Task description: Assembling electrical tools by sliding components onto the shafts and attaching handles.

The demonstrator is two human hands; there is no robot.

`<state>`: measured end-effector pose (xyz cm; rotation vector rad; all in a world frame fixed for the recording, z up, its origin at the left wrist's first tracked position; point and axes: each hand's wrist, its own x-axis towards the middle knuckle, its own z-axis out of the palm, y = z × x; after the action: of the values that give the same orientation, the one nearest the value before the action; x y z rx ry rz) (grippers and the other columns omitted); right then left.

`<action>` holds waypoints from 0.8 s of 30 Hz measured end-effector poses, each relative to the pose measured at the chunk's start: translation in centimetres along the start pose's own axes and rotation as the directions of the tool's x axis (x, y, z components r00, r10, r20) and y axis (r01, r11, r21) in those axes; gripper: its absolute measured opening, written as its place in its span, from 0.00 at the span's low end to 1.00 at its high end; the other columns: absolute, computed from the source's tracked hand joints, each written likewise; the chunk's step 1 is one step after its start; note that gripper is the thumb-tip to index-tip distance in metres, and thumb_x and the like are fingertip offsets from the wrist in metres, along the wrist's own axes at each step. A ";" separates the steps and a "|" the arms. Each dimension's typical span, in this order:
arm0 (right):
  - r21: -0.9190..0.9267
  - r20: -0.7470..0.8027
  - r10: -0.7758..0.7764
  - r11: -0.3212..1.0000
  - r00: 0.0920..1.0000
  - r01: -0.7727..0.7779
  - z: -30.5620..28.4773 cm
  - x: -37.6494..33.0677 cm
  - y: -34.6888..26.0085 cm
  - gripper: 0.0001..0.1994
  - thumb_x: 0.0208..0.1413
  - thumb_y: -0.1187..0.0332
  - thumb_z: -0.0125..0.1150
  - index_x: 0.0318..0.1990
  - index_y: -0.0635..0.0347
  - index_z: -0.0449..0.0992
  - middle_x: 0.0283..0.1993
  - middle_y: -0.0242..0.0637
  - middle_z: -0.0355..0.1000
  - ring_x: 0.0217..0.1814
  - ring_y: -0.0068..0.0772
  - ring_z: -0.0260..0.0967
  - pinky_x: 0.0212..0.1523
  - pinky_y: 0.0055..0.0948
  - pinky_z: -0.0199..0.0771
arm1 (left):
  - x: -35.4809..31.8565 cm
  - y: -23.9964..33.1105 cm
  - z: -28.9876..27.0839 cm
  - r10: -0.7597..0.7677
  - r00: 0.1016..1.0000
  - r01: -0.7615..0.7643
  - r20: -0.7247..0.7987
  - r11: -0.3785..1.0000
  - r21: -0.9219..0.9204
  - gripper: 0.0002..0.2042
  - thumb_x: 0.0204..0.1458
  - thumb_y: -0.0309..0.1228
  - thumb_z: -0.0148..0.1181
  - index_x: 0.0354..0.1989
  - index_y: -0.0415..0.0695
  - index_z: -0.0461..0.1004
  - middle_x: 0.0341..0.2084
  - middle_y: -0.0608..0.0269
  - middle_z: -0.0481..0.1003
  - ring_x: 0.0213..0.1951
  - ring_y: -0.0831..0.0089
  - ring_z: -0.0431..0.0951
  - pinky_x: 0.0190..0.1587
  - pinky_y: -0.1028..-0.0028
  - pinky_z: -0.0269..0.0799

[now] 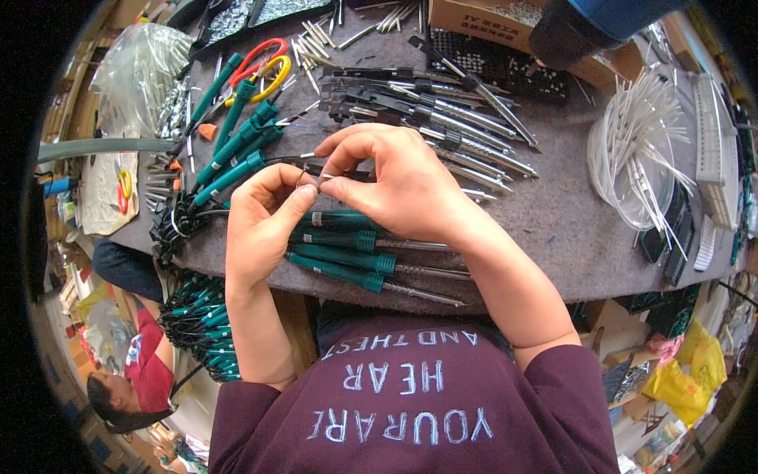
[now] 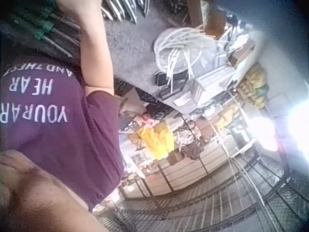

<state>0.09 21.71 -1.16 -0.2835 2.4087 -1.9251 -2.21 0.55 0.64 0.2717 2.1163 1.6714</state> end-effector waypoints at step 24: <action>0.001 0.029 0.014 1.000 0.999 -0.014 -0.6 0.0 0.3 0.05 0.57 0.76 0.68 0.37 0.68 0.79 0.47 0.37 0.78 0.43 0.20 0.74 0.44 0.23 0.78 | -0.6 -0.2 0.9 0.357 0.926 -0.280 -0.118 0.864 0.418 0.07 0.51 0.19 0.67 0.38 0.36 0.77 0.33 0.56 0.79 0.35 0.63 0.80 0.43 0.69 0.76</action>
<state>-0.03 22.35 -1.28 -0.2919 2.3846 -1.9037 -1.26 1.01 0.44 0.6410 2.6748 1.4656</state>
